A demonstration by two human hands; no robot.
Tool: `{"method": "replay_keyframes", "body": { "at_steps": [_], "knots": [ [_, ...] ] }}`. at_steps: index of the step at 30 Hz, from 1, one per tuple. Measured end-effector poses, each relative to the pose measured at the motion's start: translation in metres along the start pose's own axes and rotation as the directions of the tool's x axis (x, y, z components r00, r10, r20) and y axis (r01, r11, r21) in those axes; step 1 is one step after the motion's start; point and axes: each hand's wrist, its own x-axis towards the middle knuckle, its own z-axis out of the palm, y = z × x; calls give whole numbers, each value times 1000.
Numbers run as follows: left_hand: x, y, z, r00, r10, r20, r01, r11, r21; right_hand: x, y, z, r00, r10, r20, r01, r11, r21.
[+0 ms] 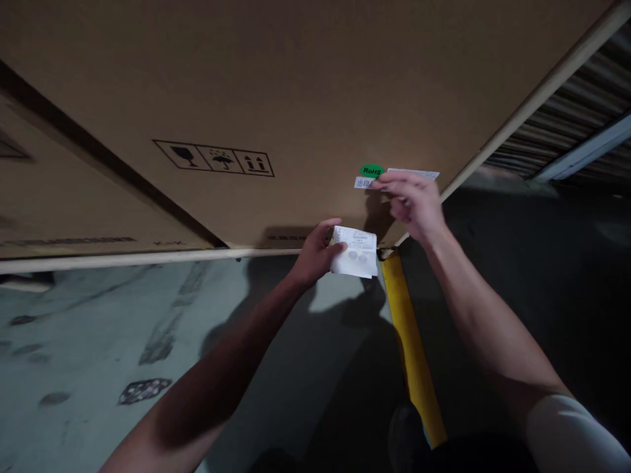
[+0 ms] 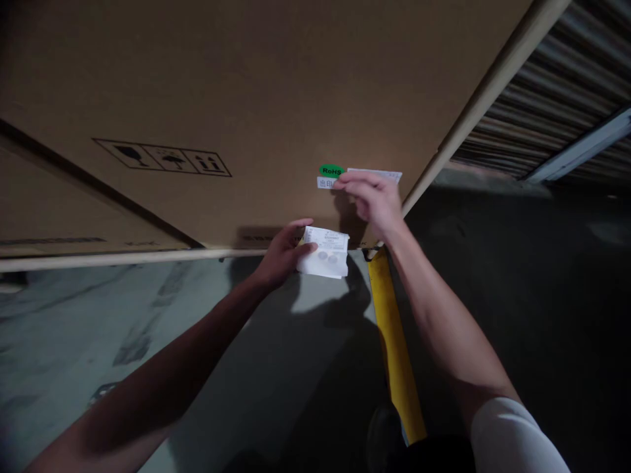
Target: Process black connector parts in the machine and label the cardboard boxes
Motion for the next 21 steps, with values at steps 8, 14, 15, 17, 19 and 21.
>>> {"method": "replay_keyframes", "body": {
  "at_steps": [8,14,15,17,19,21],
  "knots": [
    [11,4,-9,998,-15,-68,14,1000,-27,-6,10,-31,999,7,-41,-8,1000,-23],
    [-1,14,-4,995,100,-20,-101,995,-16,-38,3,-56,999,19,44,0,918,-398],
    [-4,19,-1,989,148,-3,-148,989,-18,-46,1,-49,987,39,154,38,881,-472],
    [-12,30,6,971,240,17,-239,970,-41,-61,-2,-36,959,55,279,130,789,-600],
    [-20,42,14,952,306,19,-304,950,-66,-72,-3,-28,968,22,249,147,757,-637],
    [-28,52,20,945,327,23,-325,943,-74,-79,0,-27,985,29,172,73,829,-555]
  ]
}}
